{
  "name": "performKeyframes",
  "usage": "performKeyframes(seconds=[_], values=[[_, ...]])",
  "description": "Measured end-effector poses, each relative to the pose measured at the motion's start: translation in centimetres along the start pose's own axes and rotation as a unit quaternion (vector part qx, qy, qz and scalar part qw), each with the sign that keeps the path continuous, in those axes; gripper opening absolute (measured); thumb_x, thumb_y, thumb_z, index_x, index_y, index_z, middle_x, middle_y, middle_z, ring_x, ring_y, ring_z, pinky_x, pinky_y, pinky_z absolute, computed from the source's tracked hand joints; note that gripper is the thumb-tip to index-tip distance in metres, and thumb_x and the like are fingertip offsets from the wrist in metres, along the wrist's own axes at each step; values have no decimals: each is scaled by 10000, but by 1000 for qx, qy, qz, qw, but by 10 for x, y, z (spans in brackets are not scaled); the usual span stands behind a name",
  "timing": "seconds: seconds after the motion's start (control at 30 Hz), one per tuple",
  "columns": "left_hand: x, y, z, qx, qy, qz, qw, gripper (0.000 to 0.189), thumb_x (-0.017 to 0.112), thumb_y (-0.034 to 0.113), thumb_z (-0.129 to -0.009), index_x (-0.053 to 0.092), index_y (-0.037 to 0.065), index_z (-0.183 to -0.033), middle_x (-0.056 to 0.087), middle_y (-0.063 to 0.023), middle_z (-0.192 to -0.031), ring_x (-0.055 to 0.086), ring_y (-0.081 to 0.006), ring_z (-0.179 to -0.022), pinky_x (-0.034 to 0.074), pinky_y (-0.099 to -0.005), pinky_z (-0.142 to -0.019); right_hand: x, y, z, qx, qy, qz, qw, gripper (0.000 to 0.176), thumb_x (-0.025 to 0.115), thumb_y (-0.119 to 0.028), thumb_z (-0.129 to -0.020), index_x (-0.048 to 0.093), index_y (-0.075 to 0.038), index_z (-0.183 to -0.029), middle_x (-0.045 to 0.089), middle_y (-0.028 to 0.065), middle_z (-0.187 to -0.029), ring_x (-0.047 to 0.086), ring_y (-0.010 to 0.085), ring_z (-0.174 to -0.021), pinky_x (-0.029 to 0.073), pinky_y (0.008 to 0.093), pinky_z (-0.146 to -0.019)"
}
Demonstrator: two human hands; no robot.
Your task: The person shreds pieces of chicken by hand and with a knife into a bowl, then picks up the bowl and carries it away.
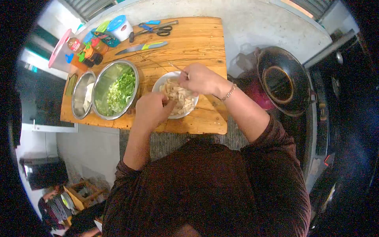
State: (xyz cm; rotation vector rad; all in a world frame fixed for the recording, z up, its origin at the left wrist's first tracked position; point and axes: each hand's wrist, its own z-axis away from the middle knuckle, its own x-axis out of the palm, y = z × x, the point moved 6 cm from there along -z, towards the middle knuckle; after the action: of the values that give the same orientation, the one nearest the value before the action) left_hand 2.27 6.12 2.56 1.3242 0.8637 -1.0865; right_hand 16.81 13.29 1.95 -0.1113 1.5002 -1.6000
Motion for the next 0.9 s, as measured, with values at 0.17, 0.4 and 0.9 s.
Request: performKeyframes(seconds=[0.17,0.4,0.9], values=[[23,2,3,-81,-32,-43,995,415,698,445,-743,709,36,-814,687,-194,-803,674,-368,-796,538,-455,-700,26,4,5,-43,-20,271,961,303,689,-200,-740,637,53,-898,660,227,-854,655,337,-773,509,433,-712],[36,5,0,-162,-77,39,983,359,775,301,-694,706,-1,-874,696,-209,-898,682,-334,-872,540,-415,-774,39,-11,2,-30,2,330,944,443,643,-120,-734,481,44,-1112,663,241,-890,650,404,-869,518,467,-735],[47,4,5,-168,99,121,973,390,769,276,-694,653,21,-965,674,-217,-923,648,-386,-901,520,-452,-772,46,5,-35,-78,7,247,966,378,642,-92,-706,510,2,-1048,654,224,-921,641,380,-897,506,462,-739]])
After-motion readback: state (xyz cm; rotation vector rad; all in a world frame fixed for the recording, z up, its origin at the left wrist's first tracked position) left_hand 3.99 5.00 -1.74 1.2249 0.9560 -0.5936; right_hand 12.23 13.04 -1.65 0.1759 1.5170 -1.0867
